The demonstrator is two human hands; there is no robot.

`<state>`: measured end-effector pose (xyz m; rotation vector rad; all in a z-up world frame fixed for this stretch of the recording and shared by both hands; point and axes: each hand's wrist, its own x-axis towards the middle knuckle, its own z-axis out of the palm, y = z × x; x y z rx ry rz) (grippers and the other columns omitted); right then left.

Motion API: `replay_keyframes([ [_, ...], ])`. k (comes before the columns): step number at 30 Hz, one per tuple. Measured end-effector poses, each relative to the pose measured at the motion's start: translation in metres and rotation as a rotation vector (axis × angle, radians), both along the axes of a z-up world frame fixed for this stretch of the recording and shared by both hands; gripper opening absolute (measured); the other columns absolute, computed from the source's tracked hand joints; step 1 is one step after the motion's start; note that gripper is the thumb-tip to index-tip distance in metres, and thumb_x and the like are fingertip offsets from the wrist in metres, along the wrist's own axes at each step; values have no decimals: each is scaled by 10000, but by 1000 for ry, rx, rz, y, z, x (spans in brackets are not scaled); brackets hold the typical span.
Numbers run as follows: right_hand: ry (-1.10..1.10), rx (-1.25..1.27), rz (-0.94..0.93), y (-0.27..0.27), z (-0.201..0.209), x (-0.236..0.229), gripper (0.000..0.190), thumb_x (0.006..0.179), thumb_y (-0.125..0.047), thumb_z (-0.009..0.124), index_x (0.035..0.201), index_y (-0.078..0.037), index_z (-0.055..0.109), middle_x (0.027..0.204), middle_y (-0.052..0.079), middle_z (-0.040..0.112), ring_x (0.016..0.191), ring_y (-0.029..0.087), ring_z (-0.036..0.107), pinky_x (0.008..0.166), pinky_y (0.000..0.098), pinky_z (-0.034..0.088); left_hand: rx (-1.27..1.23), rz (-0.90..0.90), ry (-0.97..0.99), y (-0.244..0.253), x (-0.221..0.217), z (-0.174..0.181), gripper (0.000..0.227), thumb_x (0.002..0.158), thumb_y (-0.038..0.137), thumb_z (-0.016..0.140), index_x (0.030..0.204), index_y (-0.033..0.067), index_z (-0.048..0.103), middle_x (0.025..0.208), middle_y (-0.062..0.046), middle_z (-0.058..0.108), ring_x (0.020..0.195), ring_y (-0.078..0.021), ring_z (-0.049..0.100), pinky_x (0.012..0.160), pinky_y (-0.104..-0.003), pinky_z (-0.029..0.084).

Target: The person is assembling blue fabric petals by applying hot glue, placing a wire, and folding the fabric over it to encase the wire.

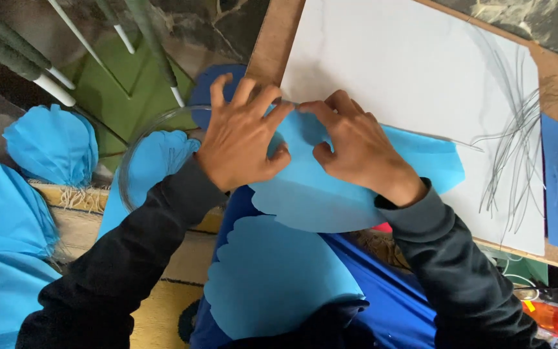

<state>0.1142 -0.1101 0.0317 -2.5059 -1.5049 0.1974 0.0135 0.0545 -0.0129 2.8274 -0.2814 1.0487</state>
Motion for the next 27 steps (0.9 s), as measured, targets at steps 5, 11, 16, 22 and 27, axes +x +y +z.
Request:
replay_keyframes([
  [5,-28,75,24,4,8,-9,567,630,-40,520,1192,-107,492,923,107,444,672,256,494,594,384,430,-24,-5,-5,-2,-2,5,399,644,247,530,976,35,595,960,-100,447,946,-280,371,888,-567,190],
  [11,-219,97,11,6,12,-19,556,612,-14,562,1161,-104,548,950,141,478,727,288,546,614,398,452,8,-20,-25,0,-4,16,392,635,273,576,936,23,592,1012,-144,441,962,-314,377,908,-581,195],
  [16,-292,90,17,9,10,-17,558,588,-21,589,1141,-97,566,947,132,468,726,286,536,600,408,445,-3,-30,-16,3,-5,12,420,656,317,579,974,43,594,1018,-159,418,941,-314,357,883,-575,179],
  [22,-205,79,5,7,9,-14,571,588,-25,588,1153,-86,540,964,154,479,706,293,557,601,404,469,-38,-1,-30,0,-6,12,415,633,288,590,975,53,592,1026,-163,420,949,-322,367,878,-586,180],
  [27,-193,88,-15,8,9,-15,571,582,-35,576,1150,-88,541,959,154,485,712,298,552,585,394,456,-22,24,-36,0,-6,10,435,625,311,580,978,58,610,1020,-158,407,942,-316,344,880,-573,166],
])
